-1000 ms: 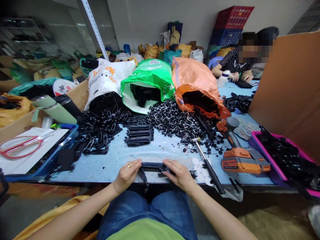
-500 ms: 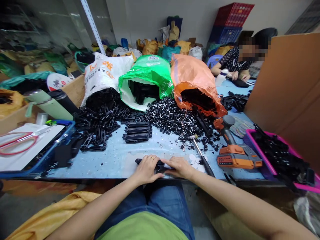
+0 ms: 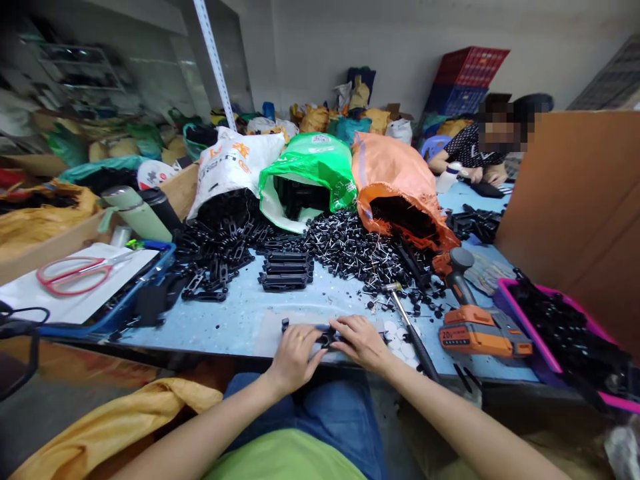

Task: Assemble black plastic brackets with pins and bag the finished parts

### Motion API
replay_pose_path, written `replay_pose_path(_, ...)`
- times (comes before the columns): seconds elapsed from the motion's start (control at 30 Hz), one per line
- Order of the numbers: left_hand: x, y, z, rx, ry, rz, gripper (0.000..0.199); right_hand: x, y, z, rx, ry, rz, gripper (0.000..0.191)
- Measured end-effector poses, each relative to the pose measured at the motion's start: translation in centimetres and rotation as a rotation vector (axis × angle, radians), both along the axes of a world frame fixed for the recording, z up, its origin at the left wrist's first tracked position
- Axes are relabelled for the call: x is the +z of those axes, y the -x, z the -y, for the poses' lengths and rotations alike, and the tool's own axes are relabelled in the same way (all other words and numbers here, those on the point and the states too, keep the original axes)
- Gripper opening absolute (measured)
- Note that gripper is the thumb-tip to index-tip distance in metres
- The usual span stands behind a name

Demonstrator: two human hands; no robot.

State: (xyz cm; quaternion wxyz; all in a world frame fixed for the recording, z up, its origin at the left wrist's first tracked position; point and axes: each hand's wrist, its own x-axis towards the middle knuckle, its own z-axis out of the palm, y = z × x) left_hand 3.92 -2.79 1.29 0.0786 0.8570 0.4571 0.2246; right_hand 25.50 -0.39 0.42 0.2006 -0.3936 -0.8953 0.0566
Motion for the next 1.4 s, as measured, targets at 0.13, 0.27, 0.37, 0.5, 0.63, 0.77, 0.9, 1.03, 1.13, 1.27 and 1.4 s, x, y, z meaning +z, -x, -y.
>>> replay_pose_path(0.13,-0.2,1.5,2.3,0.319,0.199,-0.107,0.03,1.4,6.0,-0.1,0.112,0.047,-0.102,0.047)
replay_pose_path(0.27,-0.4,1.2,1.8,0.464,0.408,-0.174,0.034,0.8,9.8,-1.3,0.167,0.205,-0.133,0.042)
replay_pose_path(0.37,-0.3,1.4,1.1,0.496,0.436,-0.175,0.036,-0.3,10.2,-1.8,0.119,0.233,-0.203,0.039)
replay_pose_path(0.5,-0.3,2.3,0.9,0.479,0.422,-0.173,0.032,-0.7,10.8,-1.9,0.03,0.219,-0.181,0.038)
replay_pose_path(0.63,-0.5,2.3,1.0,0.443,0.395,-0.16,0.031,0.3,10.4,-0.9,0.0,0.197,-0.129,0.038)
replay_pose_path(0.77,-0.8,2.6,-0.4,0.142,0.081,-0.121,0.029,0.2,5.1,1.1,-0.091,-0.013,-0.031,0.05)
replay_pose_path(0.9,-1.2,2.0,-3.9,-0.233,-0.158,-0.198,0.039,-1.1,-0.8,2.1,-0.321,-0.132,0.096,0.048)
replay_pose_path(1.03,0.5,1.7,-5.1,-0.272,-0.108,-0.145,0.046,1.3,-1.6,2.1,-0.21,-0.078,0.04,0.044)
replay_pose_path(1.13,3.6,2.6,-2.8,-0.373,-0.067,0.212,0.056,5.5,0.7,2.9,0.091,0.13,-0.289,0.048)
replay_pose_path(1.27,6.4,2.6,1.4,-0.376,0.021,0.737,0.06,6.9,6.9,4.0,0.263,0.373,-0.833,0.043)
replay_pose_path(1.4,4.8,2.2,1.8,-0.199,-0.162,0.871,0.063,2.1,13.5,1.5,-0.089,0.192,-1.175,0.043)
